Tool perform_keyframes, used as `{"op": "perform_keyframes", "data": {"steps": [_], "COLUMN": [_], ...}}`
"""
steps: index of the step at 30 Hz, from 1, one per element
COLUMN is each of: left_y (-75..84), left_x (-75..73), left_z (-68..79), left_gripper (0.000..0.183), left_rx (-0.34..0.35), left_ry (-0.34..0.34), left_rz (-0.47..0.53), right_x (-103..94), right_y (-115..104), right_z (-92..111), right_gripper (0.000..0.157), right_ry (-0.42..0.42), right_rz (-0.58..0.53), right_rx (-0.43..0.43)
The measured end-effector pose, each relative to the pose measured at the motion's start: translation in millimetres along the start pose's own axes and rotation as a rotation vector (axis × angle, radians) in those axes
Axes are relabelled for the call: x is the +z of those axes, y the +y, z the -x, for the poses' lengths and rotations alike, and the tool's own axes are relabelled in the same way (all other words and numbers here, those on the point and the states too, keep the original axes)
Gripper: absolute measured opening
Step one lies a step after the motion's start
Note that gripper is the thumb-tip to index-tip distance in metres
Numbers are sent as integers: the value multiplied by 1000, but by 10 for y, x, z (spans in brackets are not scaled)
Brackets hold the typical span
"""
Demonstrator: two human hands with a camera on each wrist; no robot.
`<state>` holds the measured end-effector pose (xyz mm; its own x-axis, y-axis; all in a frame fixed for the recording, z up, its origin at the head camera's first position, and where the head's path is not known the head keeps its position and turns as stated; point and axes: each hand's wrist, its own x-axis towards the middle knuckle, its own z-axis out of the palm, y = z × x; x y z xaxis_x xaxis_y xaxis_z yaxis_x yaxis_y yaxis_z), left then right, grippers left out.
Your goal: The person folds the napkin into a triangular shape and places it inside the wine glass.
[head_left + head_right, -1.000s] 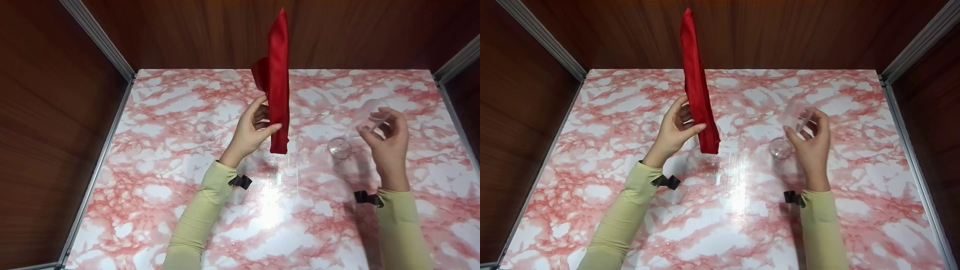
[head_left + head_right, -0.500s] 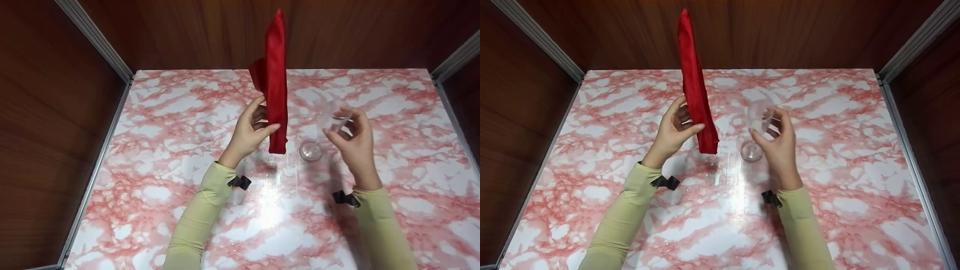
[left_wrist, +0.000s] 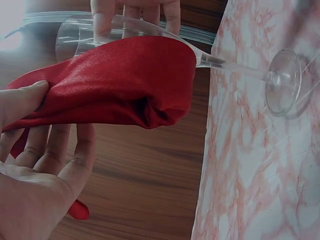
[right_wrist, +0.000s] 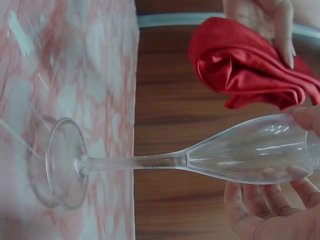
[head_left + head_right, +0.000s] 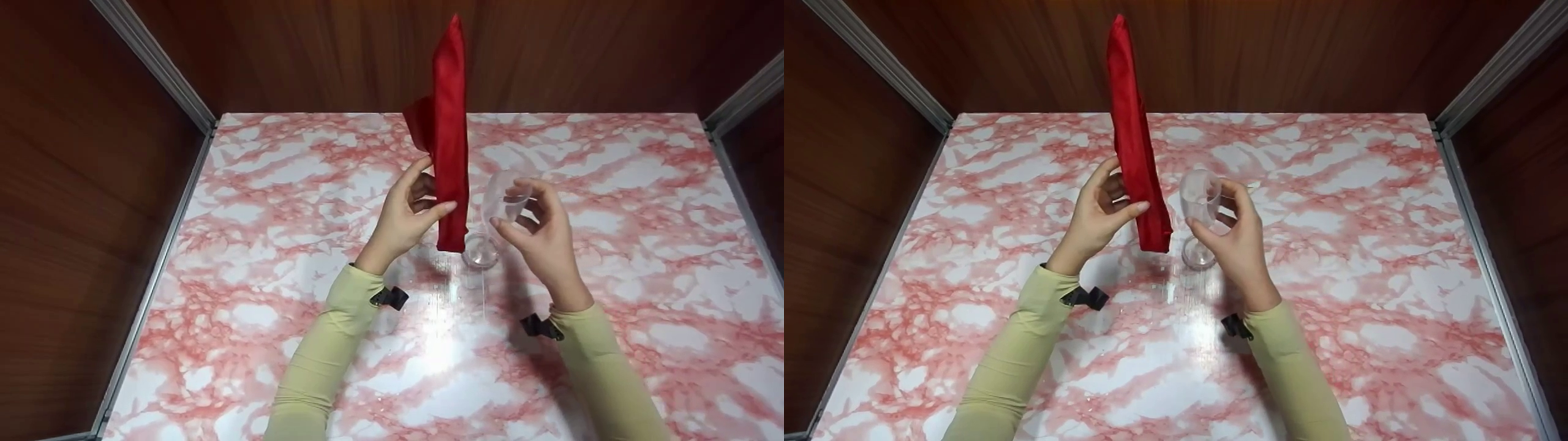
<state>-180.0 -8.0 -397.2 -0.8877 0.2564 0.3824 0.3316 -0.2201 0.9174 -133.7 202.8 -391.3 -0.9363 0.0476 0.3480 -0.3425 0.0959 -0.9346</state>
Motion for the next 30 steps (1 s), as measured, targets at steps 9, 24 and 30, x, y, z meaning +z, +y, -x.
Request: {"op": "perform_keyframes", "data": {"steps": [9, 24, 30], "left_y": [260, 68, 159], "left_x": [9, -110, -114], "left_z": [43, 6, -17], "left_gripper": [60, 62, 61], "left_rx": [-5, 61, 77], "left_ry": [9, 27, 37], "left_rz": [-22, -34, -22], "right_x": [133, 175, 166], "right_y": [-9, 73, 76], "right_z": [14, 28, 32], "right_gripper": [58, 58, 57], "right_ry": [-23, -40, -52], "right_rz": [-2, 6, 17], "right_rx": [7, 27, 38]}}
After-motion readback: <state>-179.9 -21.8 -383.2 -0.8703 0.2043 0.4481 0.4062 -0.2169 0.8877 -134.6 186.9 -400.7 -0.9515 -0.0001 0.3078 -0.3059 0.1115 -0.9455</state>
